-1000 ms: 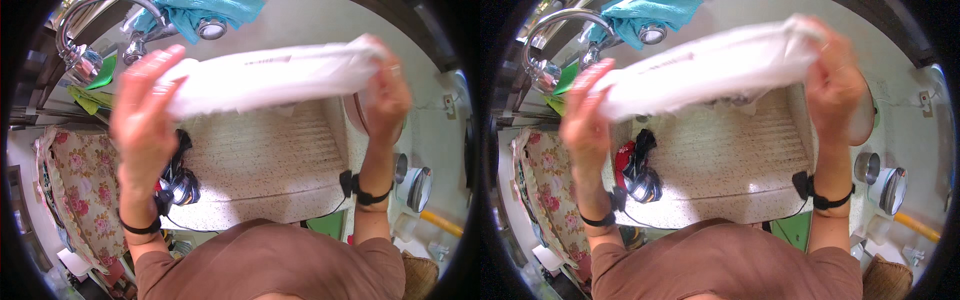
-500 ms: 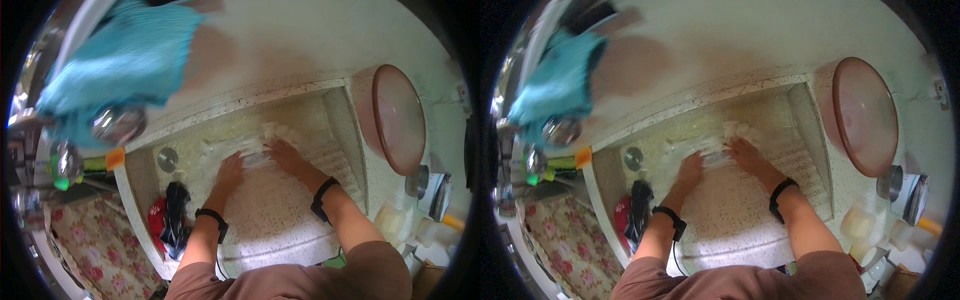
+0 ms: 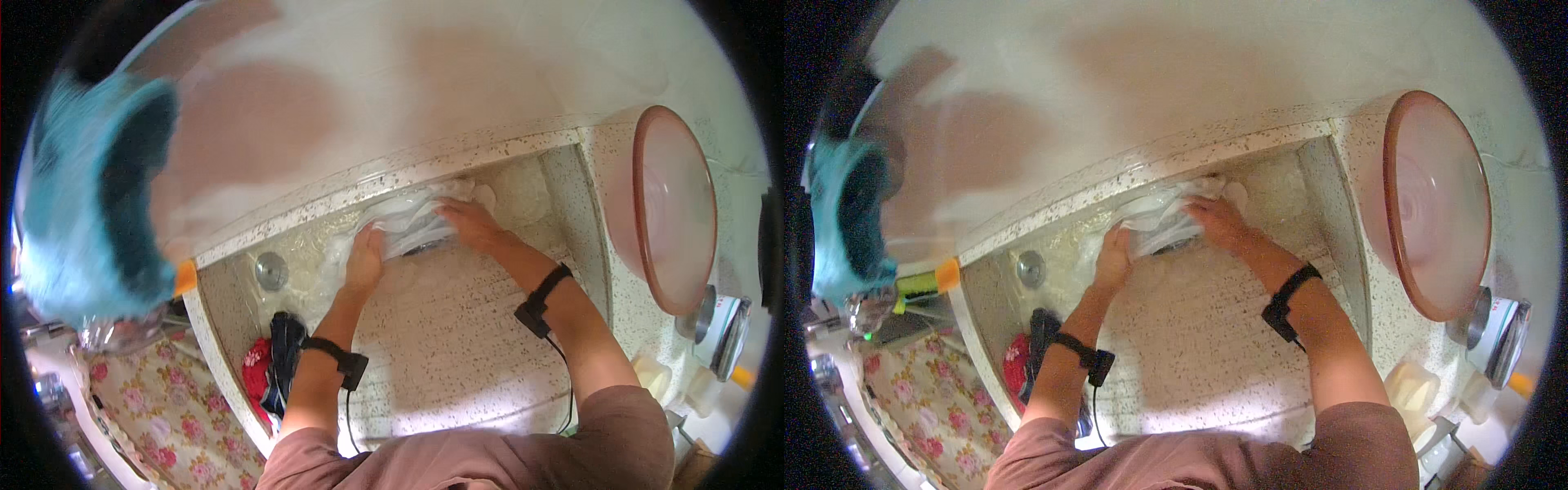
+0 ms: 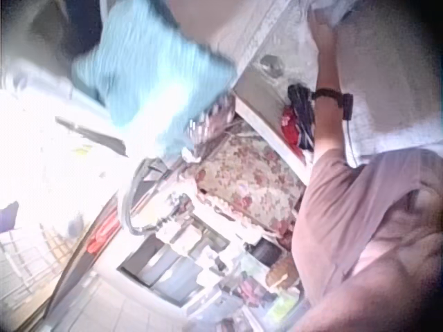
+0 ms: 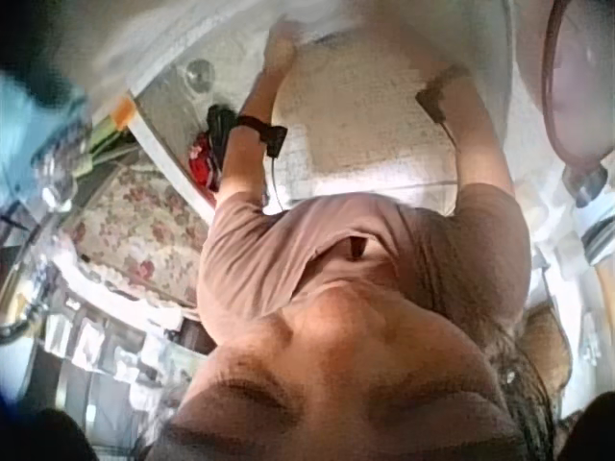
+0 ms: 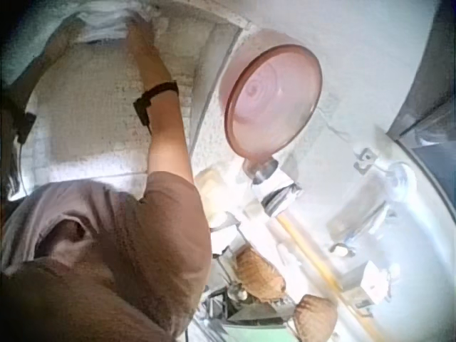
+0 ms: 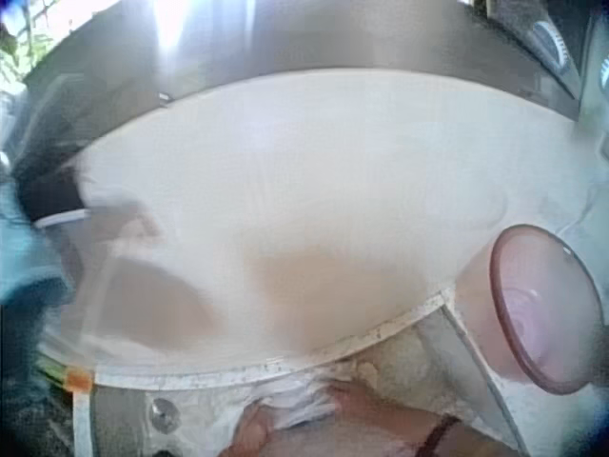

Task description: The person hand washes a red t-shirt in a sink using a green sponge, then rinses and wrings it. They proceed to wash a white t-shirt with a graphic print, scrubbing, rinsing, and wringing it under running water.

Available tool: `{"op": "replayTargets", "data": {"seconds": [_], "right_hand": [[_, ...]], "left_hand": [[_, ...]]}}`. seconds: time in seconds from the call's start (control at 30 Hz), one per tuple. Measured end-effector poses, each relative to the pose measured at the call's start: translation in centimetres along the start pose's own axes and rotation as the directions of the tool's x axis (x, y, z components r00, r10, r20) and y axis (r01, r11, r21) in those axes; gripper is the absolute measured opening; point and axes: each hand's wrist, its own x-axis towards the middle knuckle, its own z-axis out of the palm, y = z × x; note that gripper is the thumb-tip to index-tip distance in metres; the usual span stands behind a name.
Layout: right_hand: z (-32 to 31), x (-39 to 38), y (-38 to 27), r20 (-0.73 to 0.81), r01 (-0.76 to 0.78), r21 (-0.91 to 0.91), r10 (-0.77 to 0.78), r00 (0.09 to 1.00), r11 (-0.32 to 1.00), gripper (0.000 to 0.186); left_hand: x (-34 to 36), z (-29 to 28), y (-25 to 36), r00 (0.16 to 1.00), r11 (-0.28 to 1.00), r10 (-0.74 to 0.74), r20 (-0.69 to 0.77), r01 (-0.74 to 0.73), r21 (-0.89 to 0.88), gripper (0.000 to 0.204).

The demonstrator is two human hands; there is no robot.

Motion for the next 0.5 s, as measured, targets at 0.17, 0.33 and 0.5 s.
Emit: {"op": "replayTargets", "data": {"seconds": [0.17, 0.33, 0.5], "right_hand": [[0.1, -4.2, -0.6, 0.116, 0.167, -0.064, -0.159, 0.980, 0.984, 0.035], [0.7, -2.4, -2.1, 0.226, -0.101, -0.156, 0.135, 0.965, 0.983, 0.030], [-0.7, 1.6, -3.4, 0.328, -0.171, -0.538, 0.393, 0.859, 0.825, 0.034]], "left_hand": [[-6.4, -0.6, -1.6, 0.766, 0.727, 0.457, 0.451, -0.614, 0.307, 0.037], [-2.3, -1.0, -5.0, 0.866, 0.713, 0.226, 0.446, -0.459, 0.530, 0.033], [0.6, -2.6, -6.6, 0.890, 0.857, -0.046, 0.453, -0.198, 0.477, 0.039]]}}
